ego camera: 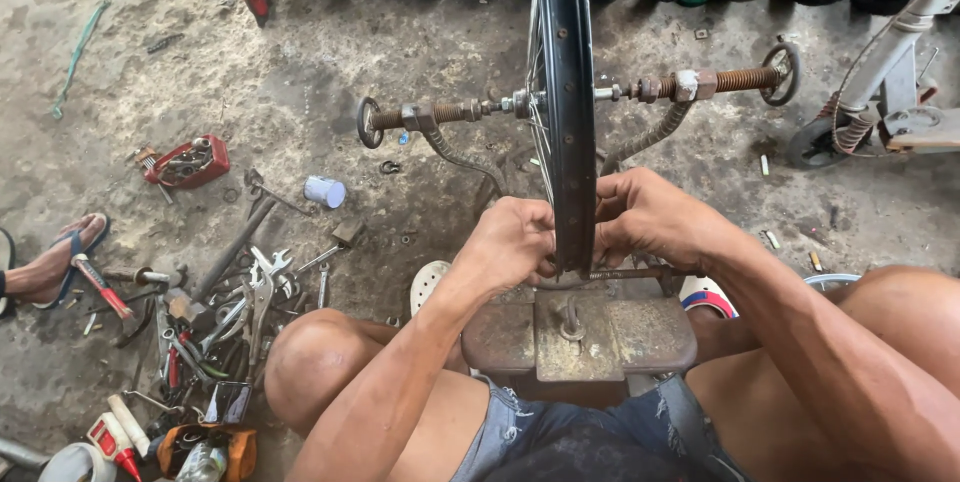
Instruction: Repairing a bicycle wheel on a stand, including adjusting washers and tightening bolts.
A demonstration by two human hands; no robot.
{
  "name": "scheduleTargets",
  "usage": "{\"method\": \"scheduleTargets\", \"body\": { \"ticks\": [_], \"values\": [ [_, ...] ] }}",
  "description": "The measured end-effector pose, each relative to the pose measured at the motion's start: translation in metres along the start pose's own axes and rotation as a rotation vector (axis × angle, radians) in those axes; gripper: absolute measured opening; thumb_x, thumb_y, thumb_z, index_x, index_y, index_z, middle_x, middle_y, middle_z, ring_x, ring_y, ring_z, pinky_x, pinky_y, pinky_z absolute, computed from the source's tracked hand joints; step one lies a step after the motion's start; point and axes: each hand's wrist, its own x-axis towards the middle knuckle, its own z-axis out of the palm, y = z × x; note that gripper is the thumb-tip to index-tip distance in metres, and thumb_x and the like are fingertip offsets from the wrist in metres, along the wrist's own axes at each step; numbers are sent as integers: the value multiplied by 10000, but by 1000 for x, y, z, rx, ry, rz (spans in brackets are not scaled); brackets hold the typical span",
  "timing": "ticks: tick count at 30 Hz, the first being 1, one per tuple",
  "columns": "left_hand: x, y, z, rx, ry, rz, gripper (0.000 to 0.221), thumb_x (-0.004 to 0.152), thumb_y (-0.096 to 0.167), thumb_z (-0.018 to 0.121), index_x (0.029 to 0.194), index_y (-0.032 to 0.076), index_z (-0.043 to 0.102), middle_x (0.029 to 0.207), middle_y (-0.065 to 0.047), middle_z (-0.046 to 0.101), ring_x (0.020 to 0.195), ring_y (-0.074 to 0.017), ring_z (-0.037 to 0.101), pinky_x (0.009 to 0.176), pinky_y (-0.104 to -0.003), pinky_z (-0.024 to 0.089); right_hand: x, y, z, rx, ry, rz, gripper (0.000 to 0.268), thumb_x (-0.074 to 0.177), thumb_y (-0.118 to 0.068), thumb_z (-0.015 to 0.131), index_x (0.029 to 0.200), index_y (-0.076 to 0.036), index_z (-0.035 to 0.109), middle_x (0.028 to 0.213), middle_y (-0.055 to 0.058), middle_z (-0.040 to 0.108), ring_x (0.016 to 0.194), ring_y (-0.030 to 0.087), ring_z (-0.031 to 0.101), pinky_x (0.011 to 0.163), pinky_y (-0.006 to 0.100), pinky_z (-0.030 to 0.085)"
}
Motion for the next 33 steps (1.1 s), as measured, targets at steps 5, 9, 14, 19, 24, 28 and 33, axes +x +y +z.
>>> {"method": "scheduleTargets", "body": {
  "ticks": [5,9,14,19,24,28,33],
  "values": [
    [5,-6,-2,45,37,5,115,890,44,620,905,-7,722,662,-48,683,561,-100,681,460,-254,545,0,0,0,-22,-5,31,247,769,-4,768,1009,-64,779,790,63,793,663,114,692,571,268,541],
    [6,-9,-2,38,41,13,123,878,36,624,902,-35,722,667,-68,683,561,-114,675,455,-258,526,1,2,0,-62,-3,43,199,771,-29,792,969,-50,776,754,52,771,615,108,637,543,272,508],
    [7,-13,-2,1,58,27,109,909,61,641,932,-37,684,682,-78,686,559,-129,680,449,-263,531,-2,-2,-1,-241,93,73,120,797,-82,804,904,-29,806,672,26,673,562,100,527,508,295,447],
    [5,-12,-3,-75,86,39,97,933,58,633,994,-12,605,687,-94,688,560,-136,667,444,-258,519,5,11,-4,-262,46,24,102,771,-63,811,850,1,824,646,7,674,566,81,525,515,288,448],
    [9,-14,1,-191,74,88,178,890,-4,631,1052,-17,557,675,-94,675,527,-137,647,406,-270,478,9,11,-1,-440,167,74,163,742,-127,798,861,-24,840,641,48,701,586,131,548,543,346,466],
    [10,-15,1,-203,102,109,355,864,-24,669,1163,-17,477,673,-102,678,531,-147,651,412,-286,490,11,11,1,-448,170,-27,260,687,-226,854,858,-31,840,736,18,757,665,110,674,633,321,543],
    [9,-9,-1,-186,35,176,514,840,-58,643,1288,-11,395,668,-96,664,544,-154,645,429,-289,477,5,-4,9,-568,212,65,443,828,-432,826,830,10,793,664,107,714,638,168,593,593,394,503]
  ]
}}
